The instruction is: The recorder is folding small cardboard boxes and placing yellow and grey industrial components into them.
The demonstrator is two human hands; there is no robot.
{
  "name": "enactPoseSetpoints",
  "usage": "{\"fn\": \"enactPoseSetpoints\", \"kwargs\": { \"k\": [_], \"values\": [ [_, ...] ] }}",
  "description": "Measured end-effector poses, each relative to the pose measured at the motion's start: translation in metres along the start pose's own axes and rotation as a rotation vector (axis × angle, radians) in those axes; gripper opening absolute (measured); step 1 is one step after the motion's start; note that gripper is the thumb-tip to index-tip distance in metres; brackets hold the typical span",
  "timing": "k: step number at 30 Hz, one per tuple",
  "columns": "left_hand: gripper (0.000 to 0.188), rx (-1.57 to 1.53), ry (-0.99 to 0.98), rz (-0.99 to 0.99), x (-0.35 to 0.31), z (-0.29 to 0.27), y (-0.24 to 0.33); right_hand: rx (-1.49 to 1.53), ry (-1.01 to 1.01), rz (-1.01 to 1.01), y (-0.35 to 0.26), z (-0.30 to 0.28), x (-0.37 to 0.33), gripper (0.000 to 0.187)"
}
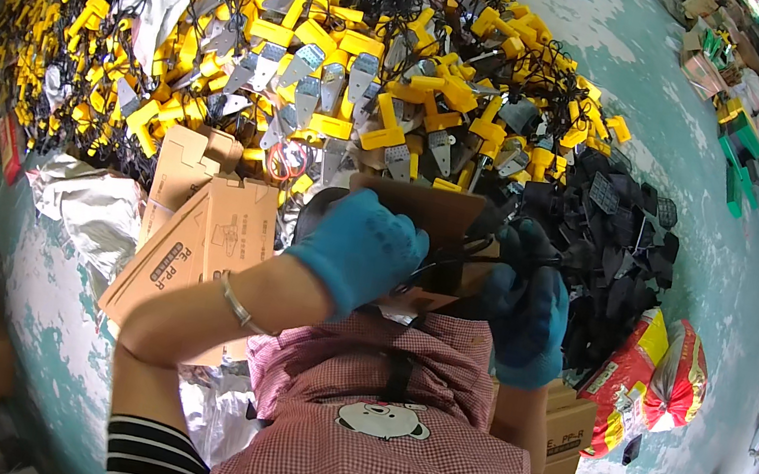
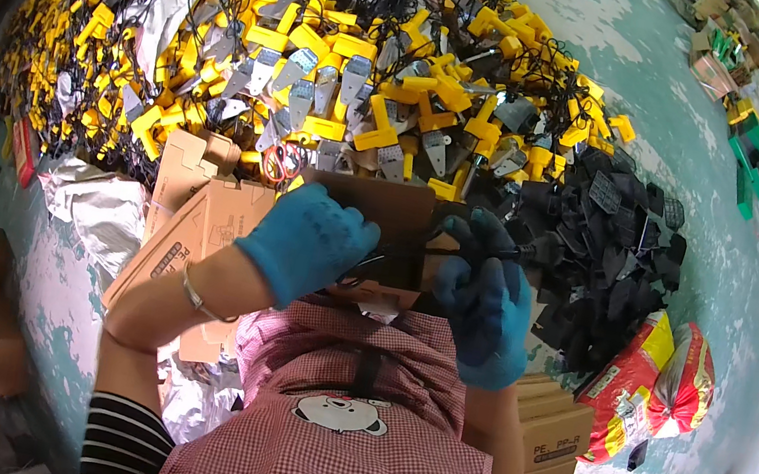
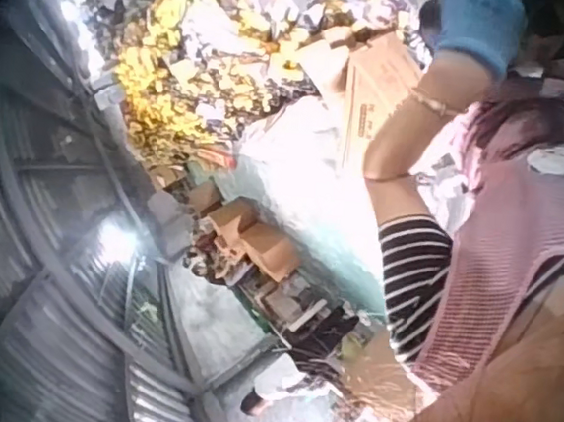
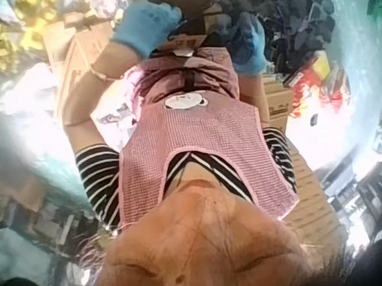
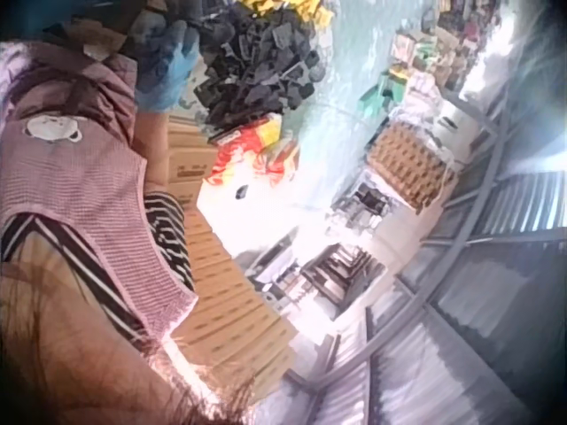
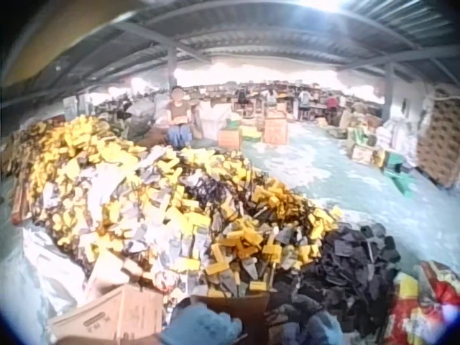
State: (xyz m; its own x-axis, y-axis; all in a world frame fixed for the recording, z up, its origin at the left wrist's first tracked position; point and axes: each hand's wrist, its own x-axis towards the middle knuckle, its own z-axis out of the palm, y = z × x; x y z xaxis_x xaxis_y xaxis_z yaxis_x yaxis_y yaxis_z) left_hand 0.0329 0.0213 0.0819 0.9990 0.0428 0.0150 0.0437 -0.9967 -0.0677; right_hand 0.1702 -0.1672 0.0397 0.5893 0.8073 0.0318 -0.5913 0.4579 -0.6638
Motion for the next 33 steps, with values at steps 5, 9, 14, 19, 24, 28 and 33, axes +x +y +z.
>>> {"fn": "enactPoseSetpoints", "kwargs": {
  "k": [5,9,14,19,24,28,33],
  "values": [
    [0.025,0.105,-0.666,-0.029,0.031,0.011,0.003,-0.567,-0.061,0.029,-0.005,0.013,0.005,0.044],
    [0.042,-0.142,-0.369,0.020,0.016,-0.003,-0.027,-1.940,-0.551,-0.287,0.012,0.024,0.046,0.011],
    [0.043,-0.756,0.656,-0.117,-0.103,0.007,-0.076,-2.538,-1.042,-0.059,0.010,0.015,0.088,0.013],
    [0.032,-0.966,0.705,-1.424,-0.311,0.275,-0.067,-2.446,-1.463,0.007,0.008,0.028,0.128,0.023],
    [0.048,-0.800,-0.015,-1.895,-0.438,0.458,0.072,-2.309,-2.003,-0.039,-0.019,0.056,0.130,0.039],
    [0.037,-0.649,0.442,-2.290,-0.526,0.531,0.121,-1.972,-1.737,-0.080,-0.010,0.012,0.098,0.041],
    [0.019,-1.711,0.643,-2.192,-0.426,0.557,0.045,-2.018,-1.594,0.071,0.005,0.039,0.097,0.037]
  ]
}}
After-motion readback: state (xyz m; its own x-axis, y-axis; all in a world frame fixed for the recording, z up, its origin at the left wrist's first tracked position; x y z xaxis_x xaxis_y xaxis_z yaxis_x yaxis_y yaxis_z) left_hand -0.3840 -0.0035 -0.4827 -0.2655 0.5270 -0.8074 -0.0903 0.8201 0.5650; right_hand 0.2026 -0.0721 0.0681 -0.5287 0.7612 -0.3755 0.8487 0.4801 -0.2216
